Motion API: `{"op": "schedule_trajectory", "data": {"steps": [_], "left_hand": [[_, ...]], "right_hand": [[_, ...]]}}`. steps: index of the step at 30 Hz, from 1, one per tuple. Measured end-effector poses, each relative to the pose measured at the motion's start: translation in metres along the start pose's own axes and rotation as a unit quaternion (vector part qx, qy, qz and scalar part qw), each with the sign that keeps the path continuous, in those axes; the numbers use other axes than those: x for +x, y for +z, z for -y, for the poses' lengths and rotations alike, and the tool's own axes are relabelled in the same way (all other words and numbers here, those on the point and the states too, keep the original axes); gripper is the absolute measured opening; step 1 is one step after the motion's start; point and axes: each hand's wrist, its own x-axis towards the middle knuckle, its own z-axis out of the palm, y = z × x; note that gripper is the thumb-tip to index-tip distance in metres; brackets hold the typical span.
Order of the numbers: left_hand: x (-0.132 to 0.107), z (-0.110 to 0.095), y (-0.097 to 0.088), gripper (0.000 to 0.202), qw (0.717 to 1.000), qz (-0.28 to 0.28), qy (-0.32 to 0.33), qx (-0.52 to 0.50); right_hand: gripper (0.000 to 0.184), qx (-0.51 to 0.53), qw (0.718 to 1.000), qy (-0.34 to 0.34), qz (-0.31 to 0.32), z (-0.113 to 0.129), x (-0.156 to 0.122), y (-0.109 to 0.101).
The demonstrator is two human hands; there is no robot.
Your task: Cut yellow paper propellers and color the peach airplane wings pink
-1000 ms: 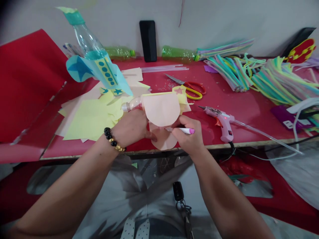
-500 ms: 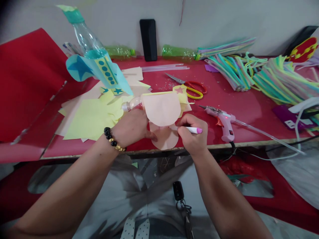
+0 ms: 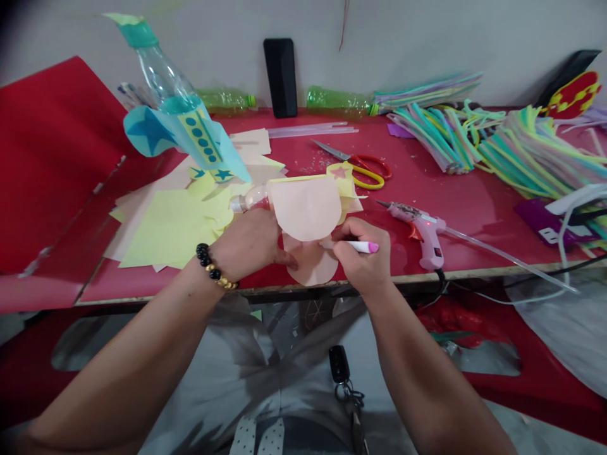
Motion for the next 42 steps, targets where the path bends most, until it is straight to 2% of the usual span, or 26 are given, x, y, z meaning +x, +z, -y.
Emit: {"op": "schedule_trajectory", "data": {"steps": [3,8,12,16,20,23,29,38,42], "left_hand": [[0.0004,0.0005,0.0006,0.050,1.000,-0.014,0.004,0.004],[0.0001,0.0011,0.0015,0.051,1.000,-0.009,0.008,-0.001],[-0.0001,0.0009,0.0020,0.051,1.000,-0.025,0.008,0.001],[0.0001,0.0006,0.0025,0.054,1.000,-0.022,0.008,0.003],[-0.0001,0.0011,0.0024,0.054,1.000,-0.022,0.008,0.014],[-0.0001,0.0010,0.0016,0.054,1.000,-0.017,0.010,0.013],[0.0000,-0.0010,-0.0009,0.055,1.000,0.001,-0.007,0.014],[0.0007,-0.0004,-0.0010,0.048,1.000,-0.005,0.009,0.015],[0.0004,-0.0001,-0.0004,0.053,1.000,-0.012,0.011,0.014]], "right_hand": [[0.012,0.008,0.999,-0.002,0.037,0.0007,0.0007,0.0003],[0.014,-0.005,1.000,-0.006,0.002,0.0023,0.0011,0.0000],[0.011,0.005,0.999,-0.003,0.032,0.0035,0.0019,0.0013],[0.011,0.008,1.000,0.000,0.018,0.0041,0.0028,0.0016],[0.011,0.002,0.999,-0.005,0.051,0.0042,0.0026,0.0008],[0.012,0.011,0.999,0.003,0.031,0.0029,0.0013,-0.0001],[0.016,-0.041,0.995,-0.015,-0.090,-0.0013,0.0010,-0.0010],[0.017,-0.055,0.998,-0.010,-0.006,-0.0010,0.0004,0.0022],[0.017,-0.060,0.998,-0.011,-0.019,0.0004,0.0002,0.0020]]}}
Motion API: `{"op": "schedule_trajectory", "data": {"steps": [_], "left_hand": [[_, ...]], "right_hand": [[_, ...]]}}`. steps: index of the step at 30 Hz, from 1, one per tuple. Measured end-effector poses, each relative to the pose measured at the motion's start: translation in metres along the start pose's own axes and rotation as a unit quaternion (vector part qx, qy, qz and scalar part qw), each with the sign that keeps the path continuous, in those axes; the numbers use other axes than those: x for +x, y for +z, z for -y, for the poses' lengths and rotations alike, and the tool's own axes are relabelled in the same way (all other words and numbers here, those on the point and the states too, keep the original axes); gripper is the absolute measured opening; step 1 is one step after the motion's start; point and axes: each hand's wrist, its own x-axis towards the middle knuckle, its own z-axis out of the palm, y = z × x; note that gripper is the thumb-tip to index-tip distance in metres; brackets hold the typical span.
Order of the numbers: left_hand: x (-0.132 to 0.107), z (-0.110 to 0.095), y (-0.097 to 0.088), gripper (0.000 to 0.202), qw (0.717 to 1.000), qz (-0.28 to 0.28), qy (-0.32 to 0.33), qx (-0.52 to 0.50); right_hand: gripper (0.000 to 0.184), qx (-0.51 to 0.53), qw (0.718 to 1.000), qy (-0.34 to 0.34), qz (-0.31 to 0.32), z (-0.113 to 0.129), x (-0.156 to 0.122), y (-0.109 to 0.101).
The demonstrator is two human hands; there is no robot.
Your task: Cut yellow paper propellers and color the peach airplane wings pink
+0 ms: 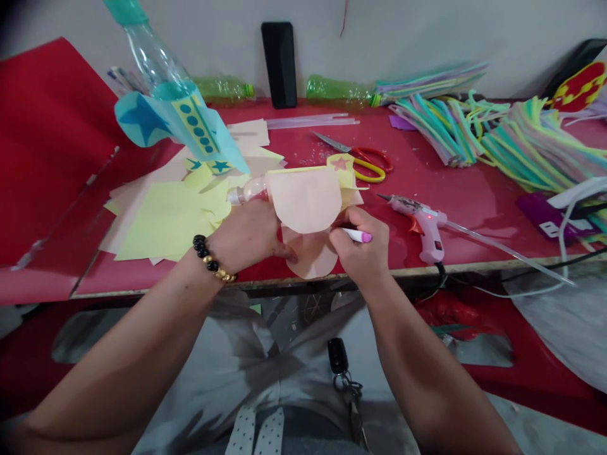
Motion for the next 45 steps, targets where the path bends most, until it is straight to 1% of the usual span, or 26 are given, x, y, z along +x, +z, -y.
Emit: {"op": "schedule_trajectory", "data": {"steps": [3,7,11,15,18,22,24,26,29,31,34,36,37,40,42,43,45], "left_hand": [[-0.0003,-0.0002,0.0004,0.056,1.000,0.005,-0.003,0.003],[-0.0003,-0.0005,0.0006,0.061,1.000,-0.002,-0.005,0.006],[0.0006,-0.0004,0.0004,0.058,1.000,0.008,-0.003,0.006],[0.0008,-0.0001,0.0002,0.056,1.000,0.014,-0.008,0.006],[0.0003,-0.0004,-0.0007,0.056,1.000,0.012,-0.013,0.003],[0.0003,-0.0014,-0.0025,0.057,1.000,0.017,-0.013,0.005],[0.0002,-0.0014,-0.0023,0.056,1.000,0.019,-0.011,0.001],[0.0000,-0.0009,-0.0009,0.051,1.000,0.016,-0.007,-0.006],[-0.0007,0.0005,0.0027,0.040,1.000,-0.014,0.015,-0.016],[-0.0011,0.0013,0.0049,0.036,0.999,-0.037,0.028,-0.024],[-0.0012,0.0020,0.0061,0.035,0.998,-0.046,0.037,-0.034],[-0.0013,0.0020,0.0055,0.034,0.999,-0.032,0.028,-0.028],[-0.0015,0.0019,0.0049,0.036,0.999,-0.022,0.020,-0.021],[-0.0026,0.0016,0.0033,0.046,1.000,0.001,0.003,-0.002],[-0.0035,0.0013,0.0027,0.051,1.000,-0.004,0.003,0.006],[-0.0039,0.0013,0.0026,0.050,1.000,-0.009,0.007,0.010],[-0.0039,0.0012,0.0030,0.045,0.999,-0.019,0.019,0.019]], "right_hand": [[0.016,-0.001,1.000,0.004,0.011,0.0001,0.0005,0.0000],[0.016,-0.006,1.000,0.004,-0.027,-0.0008,0.0004,0.0005],[0.015,0.000,1.000,-0.003,0.011,-0.0022,-0.0005,0.0011],[0.015,-0.016,1.000,0.003,-0.019,-0.0019,-0.0009,0.0006],[0.014,-0.013,1.000,-0.003,0.005,-0.0007,-0.0010,0.0001],[0.015,-0.012,1.000,-0.002,-0.020,-0.0001,-0.0014,0.0000],[0.014,0.003,1.000,-0.005,0.005,0.0003,-0.0013,-0.0001],[0.013,0.028,0.998,-0.014,0.058,0.0011,-0.0005,-0.0004],[0.012,0.043,0.991,-0.031,0.124,0.0023,0.0018,0.0001],[0.011,0.046,0.988,-0.037,0.145,0.0025,0.0035,0.0013],[0.013,0.047,0.986,-0.045,0.154,0.0019,0.0051,0.0039],[0.009,0.042,0.986,-0.046,0.154,0.0013,0.0051,0.0051],[0.007,0.037,0.988,-0.045,0.146,0.0011,0.0048,0.0054],[0.011,0.018,0.995,-0.031,0.093,0.0008,0.0033,0.0050],[0.008,0.014,0.997,-0.027,0.070,0.0005,0.0024,0.0042],[0.008,0.016,0.997,-0.029,0.076,0.0002,0.0021,0.0039],[0.006,0.023,0.993,-0.042,0.112,-0.0005,0.0021,0.0038]]}}
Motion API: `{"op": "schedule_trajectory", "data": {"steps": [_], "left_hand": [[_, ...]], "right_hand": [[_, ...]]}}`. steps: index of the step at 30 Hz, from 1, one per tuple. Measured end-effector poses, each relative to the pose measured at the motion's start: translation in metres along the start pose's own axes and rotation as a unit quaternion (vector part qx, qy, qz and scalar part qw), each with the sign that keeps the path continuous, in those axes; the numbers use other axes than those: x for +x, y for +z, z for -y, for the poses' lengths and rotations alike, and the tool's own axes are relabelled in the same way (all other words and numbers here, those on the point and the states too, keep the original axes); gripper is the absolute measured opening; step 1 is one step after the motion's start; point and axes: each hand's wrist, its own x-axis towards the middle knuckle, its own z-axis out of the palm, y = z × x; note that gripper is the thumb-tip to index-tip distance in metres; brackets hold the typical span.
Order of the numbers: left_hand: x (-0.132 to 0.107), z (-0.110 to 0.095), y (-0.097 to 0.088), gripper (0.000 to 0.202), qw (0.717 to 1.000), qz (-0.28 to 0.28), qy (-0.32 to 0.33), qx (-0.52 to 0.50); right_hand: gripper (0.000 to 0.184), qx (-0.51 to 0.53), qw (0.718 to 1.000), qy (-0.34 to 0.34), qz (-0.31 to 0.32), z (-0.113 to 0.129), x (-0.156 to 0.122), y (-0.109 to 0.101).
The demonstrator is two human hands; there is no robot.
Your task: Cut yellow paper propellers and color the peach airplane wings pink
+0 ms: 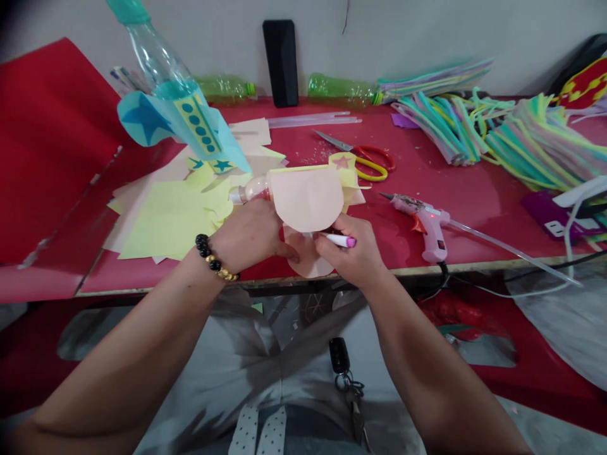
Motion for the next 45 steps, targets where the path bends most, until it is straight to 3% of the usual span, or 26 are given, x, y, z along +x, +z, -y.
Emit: {"op": "schedule_trajectory", "data": {"steps": [2,6,11,15,19,23,28,33,38,42,45], "left_hand": [[0.0008,0.0001,0.0007,0.042,1.000,0.007,0.000,0.006],[0.0029,0.0000,0.0016,0.051,0.999,0.024,-0.032,-0.007],[0.0032,-0.0007,0.0010,0.051,1.000,0.017,-0.022,-0.014],[0.0037,-0.0013,0.0005,0.050,0.999,0.028,-0.033,-0.016],[0.0037,-0.0011,0.0008,0.045,1.000,0.010,-0.017,-0.017],[0.0037,-0.0009,0.0003,0.050,0.999,0.039,-0.030,-0.020],[0.0039,-0.0017,-0.0004,0.055,0.999,0.026,-0.021,-0.018],[0.0033,-0.0011,0.0012,0.061,0.999,0.031,-0.022,-0.029],[0.0030,-0.0008,0.0017,0.056,0.999,0.032,-0.020,-0.028],[0.0024,-0.0002,0.0014,0.058,0.999,0.036,-0.030,-0.026],[0.0020,0.0008,0.0022,0.063,0.999,0.021,-0.012,-0.021]], "right_hand": [[0.005,0.001,1.000,-0.007,0.021,-0.0006,0.0002,0.0004],[0.007,-0.019,0.999,0.001,-0.042,-0.0009,0.0004,0.0010],[0.005,-0.012,1.000,-0.001,0.003,-0.0014,0.0002,0.0003],[0.008,-0.011,0.999,0.013,-0.040,-0.0005,-0.0003,-0.0008],[0.009,-0.007,1.000,-0.001,-0.012,0.0001,-0.0012,-0.0013],[0.010,-0.013,0.999,-0.006,-0.042,0.0020,-0.0026,-0.0037],[0.009,0.024,0.997,-0.045,0.050,0.0038,-0.0044,-0.0060],[0.012,-0.007,0.999,-0.025,-0.027,0.0047,-0.0048,-0.0055],[0.008,0.022,0.997,-0.051,0.051,0.0066,-0.0041,-0.0061],[0.008,0.002,0.999,-0.048,0.006,0.0071,-0.0043,-0.0061],[0.007,0.004,0.998,-0.050,0.039,0.0072,-0.0048,-0.0061]]}}
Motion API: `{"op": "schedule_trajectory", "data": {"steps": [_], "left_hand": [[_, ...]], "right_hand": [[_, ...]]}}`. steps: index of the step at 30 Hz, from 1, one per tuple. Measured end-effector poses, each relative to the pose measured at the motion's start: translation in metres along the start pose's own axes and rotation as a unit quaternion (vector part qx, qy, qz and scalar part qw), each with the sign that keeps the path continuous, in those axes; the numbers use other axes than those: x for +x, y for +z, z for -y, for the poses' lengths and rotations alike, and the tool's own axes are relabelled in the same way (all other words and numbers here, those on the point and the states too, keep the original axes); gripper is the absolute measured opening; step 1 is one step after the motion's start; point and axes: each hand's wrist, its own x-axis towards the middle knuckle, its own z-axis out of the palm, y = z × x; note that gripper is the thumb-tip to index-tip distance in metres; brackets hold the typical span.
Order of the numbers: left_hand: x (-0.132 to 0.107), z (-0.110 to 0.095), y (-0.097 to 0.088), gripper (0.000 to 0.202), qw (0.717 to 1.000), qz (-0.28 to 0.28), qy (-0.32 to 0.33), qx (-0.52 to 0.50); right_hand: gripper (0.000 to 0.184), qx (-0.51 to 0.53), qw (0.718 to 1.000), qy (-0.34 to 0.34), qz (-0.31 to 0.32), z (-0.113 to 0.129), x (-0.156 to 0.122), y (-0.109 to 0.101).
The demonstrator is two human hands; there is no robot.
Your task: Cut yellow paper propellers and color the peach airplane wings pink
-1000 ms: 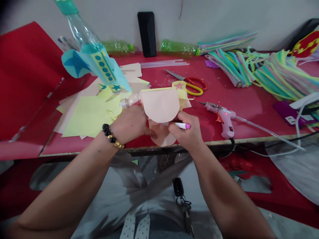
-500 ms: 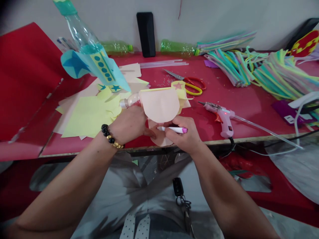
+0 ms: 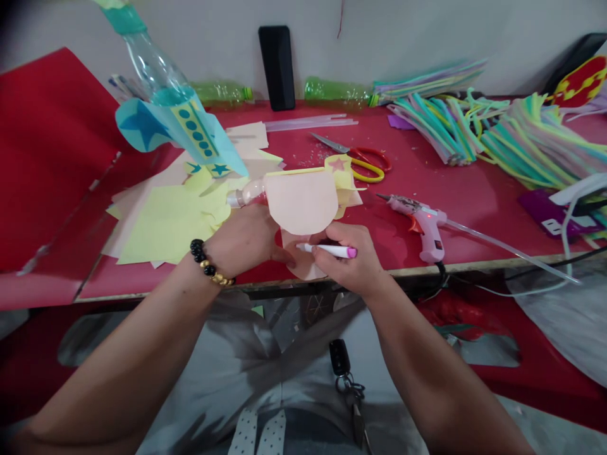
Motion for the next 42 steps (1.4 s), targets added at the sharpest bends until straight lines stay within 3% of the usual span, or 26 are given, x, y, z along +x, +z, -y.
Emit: {"op": "schedule_trajectory", "data": {"steps": [2,6,10,15,19,23,27,32,37,42], "left_hand": [[0.0000,0.0004,0.0004,0.063,1.000,0.003,0.003,0.006],[-0.0001,0.0003,-0.0005,0.059,1.000,0.020,-0.005,0.013],[-0.0003,-0.0002,-0.0022,0.052,1.000,0.014,0.005,0.015],[-0.0006,-0.0001,-0.0020,0.056,1.000,0.018,-0.005,0.004],[-0.0003,-0.0003,-0.0023,0.054,1.000,0.014,0.002,0.009],[-0.0002,-0.0009,-0.0028,0.055,1.000,0.025,-0.005,0.009],[-0.0001,-0.0007,-0.0022,0.056,1.000,0.011,0.005,0.009],[0.0004,0.0000,-0.0028,0.055,1.000,0.026,-0.001,-0.001],[0.0003,-0.0001,-0.0017,0.063,1.000,-0.003,0.008,-0.011],[0.0001,-0.0004,-0.0011,0.061,1.000,0.016,-0.005,0.003]], "right_hand": [[0.007,0.006,1.000,-0.004,0.016,-0.0004,-0.0002,0.0004],[0.007,-0.015,0.999,-0.005,-0.032,-0.0011,0.0001,0.0010],[0.008,0.013,1.000,-0.016,0.019,-0.0004,0.0006,0.0006],[0.006,-0.017,0.999,-0.002,-0.033,-0.0005,0.0005,0.0006],[0.008,0.016,1.000,-0.015,0.010,-0.0006,0.0003,0.0007],[0.007,-0.008,0.999,-0.004,-0.040,0.0004,0.0006,0.0005],[0.005,0.010,1.000,-0.014,0.007,-0.0008,0.0006,0.0008],[0.012,-0.027,0.994,0.030,-0.098,-0.0029,0.0009,0.0002],[0.007,0.001,0.999,0.025,-0.023,-0.0011,0.0016,-0.0004],[0.011,-0.024,0.994,0.041,-0.097,-0.0027,0.0009,-0.0001]]}}
